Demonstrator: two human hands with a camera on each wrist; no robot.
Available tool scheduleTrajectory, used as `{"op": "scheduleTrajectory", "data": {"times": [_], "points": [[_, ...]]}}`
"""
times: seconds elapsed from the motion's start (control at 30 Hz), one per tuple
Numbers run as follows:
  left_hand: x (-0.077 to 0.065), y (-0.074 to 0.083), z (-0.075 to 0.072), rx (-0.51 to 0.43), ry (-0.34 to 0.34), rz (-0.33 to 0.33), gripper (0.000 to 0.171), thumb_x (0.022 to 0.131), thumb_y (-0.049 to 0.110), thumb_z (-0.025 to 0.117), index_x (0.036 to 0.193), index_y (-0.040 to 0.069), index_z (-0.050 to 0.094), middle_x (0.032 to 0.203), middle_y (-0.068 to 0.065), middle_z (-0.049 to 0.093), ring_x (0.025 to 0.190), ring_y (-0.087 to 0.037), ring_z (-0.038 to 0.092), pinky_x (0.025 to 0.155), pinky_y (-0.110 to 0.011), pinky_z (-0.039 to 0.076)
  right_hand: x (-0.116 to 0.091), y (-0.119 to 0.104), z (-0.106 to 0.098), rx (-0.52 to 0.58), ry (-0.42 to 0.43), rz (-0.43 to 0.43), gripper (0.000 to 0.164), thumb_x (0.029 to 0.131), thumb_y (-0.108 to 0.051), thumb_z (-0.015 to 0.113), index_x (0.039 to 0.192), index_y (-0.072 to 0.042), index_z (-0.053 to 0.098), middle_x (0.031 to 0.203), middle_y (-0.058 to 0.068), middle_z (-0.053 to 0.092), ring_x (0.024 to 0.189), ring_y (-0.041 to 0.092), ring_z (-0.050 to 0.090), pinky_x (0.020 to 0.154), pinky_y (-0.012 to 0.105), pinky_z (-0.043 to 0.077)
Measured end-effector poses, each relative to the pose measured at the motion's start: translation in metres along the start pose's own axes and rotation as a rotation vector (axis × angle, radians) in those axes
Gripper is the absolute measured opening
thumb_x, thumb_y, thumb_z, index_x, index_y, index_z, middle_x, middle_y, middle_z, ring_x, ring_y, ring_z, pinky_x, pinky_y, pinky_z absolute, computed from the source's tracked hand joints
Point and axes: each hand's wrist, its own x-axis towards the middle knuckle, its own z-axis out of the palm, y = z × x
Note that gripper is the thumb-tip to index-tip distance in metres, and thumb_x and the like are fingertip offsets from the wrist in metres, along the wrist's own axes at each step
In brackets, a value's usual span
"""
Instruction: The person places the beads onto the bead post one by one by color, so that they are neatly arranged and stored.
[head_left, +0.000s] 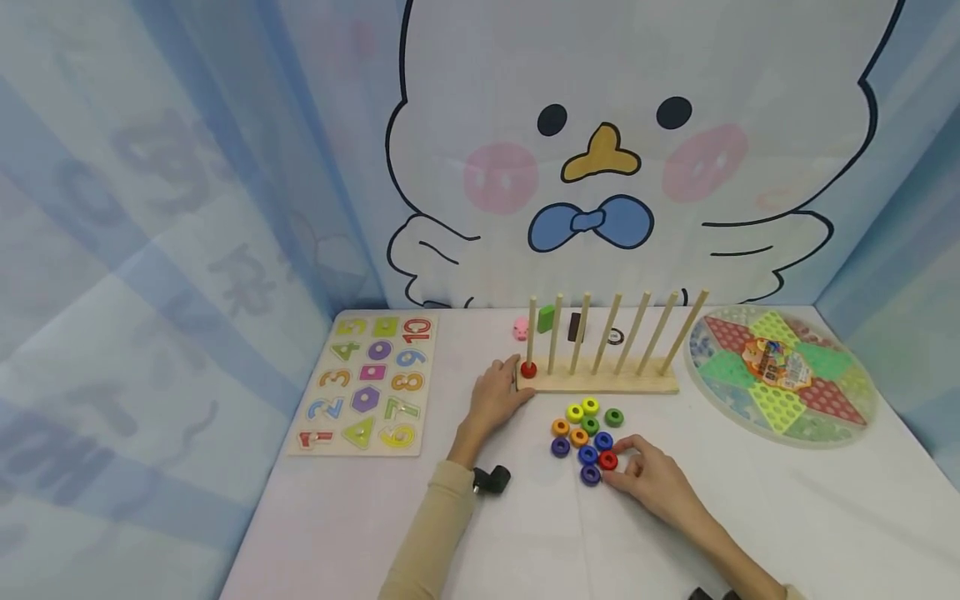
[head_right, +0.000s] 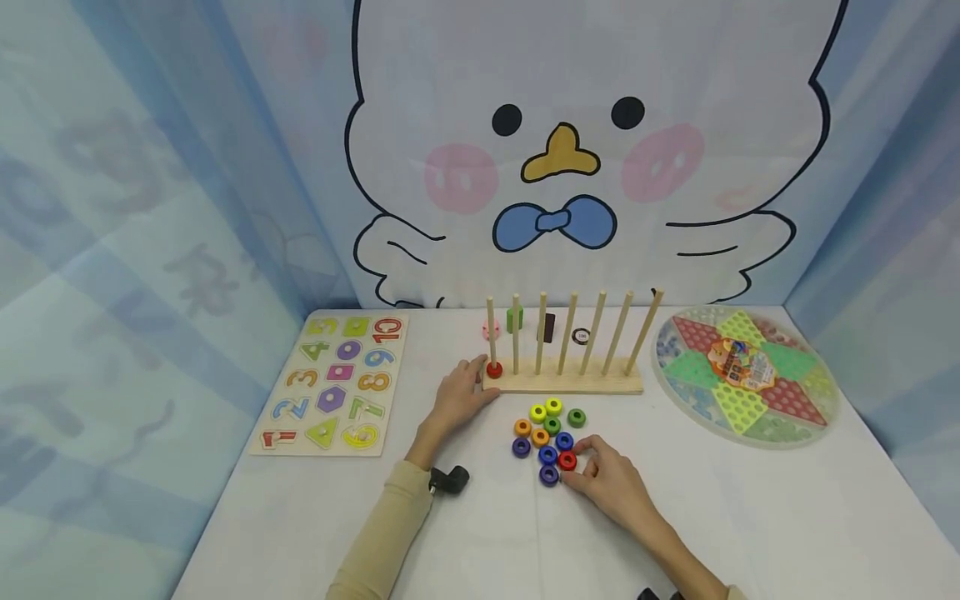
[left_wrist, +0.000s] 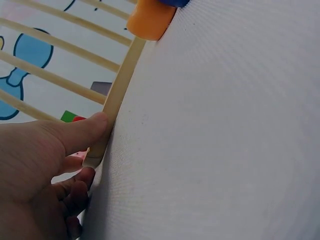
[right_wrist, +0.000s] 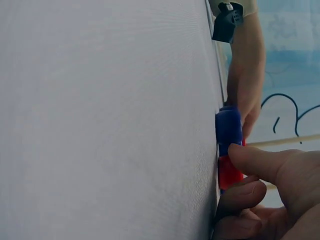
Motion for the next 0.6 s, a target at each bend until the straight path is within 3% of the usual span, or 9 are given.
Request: {"op": "scheduleTrajectory", "data": {"times": [0.2,0.3,0.4,0.6], "points": [[0.002,0.0,-0.002,-0.001,0.003,0.007,0.072,0.084,0.047,0.068,0.141,0.011,0.045,0.086,0.003,0.049,0.074,-0.012,0.044,0.065,-0.027,0.035,0.002,-0.011,-0.001,-0.059,0.044,-0.039,0.04,0.08,-0.031,0.076,0.105,-0.006,0.06,0.058,-0.004,0.05,0.049,0.011,0.044,0.047,0.026,0.032],[0.0,-0.001,-0.003,0.006,-0.005,0.003,0.072,0.084,0.047,0.068,0.142,0.011,0.045,0.087,0.002,0.049,0.073,-0.012,0.044,0.065,-0.027,0.035,0.004,-0.028,-0.009,-0.075,0.096,-0.079,0.04,0.082,-0.032,0.074,0.107,-0.004,0.06,0.059,-0.003,0.05,0.05,0.012,0.043,0.046,0.026,0.032],[-0.001,-0.001,-0.003,0.01,-0.001,-0.005,0.072,0.083,0.047,0.069,0.141,0.011,0.045,0.086,0.002,0.049,0.073,-0.013,0.044,0.065,-0.028,0.036,0.014,-0.058,-0.024,-0.069,0.18,-0.164,0.039,0.085,-0.034,0.071,0.109,-0.005,0.059,0.06,-0.002,0.051,0.049,0.013,0.043,0.045,0.026,0.033],[-0.001,-0.001,-0.002,0.021,0.01,0.018,0.072,0.084,0.048,0.068,0.141,0.01,0.046,0.09,0.0,0.051,0.075,-0.014,0.044,0.066,-0.028,0.037,0.046,-0.138,-0.061,-0.03,0.395,-0.421,0.041,0.087,-0.038,0.068,0.112,-0.006,0.061,0.057,-0.002,0.049,0.046,0.016,0.042,0.043,0.029,0.033]]}}
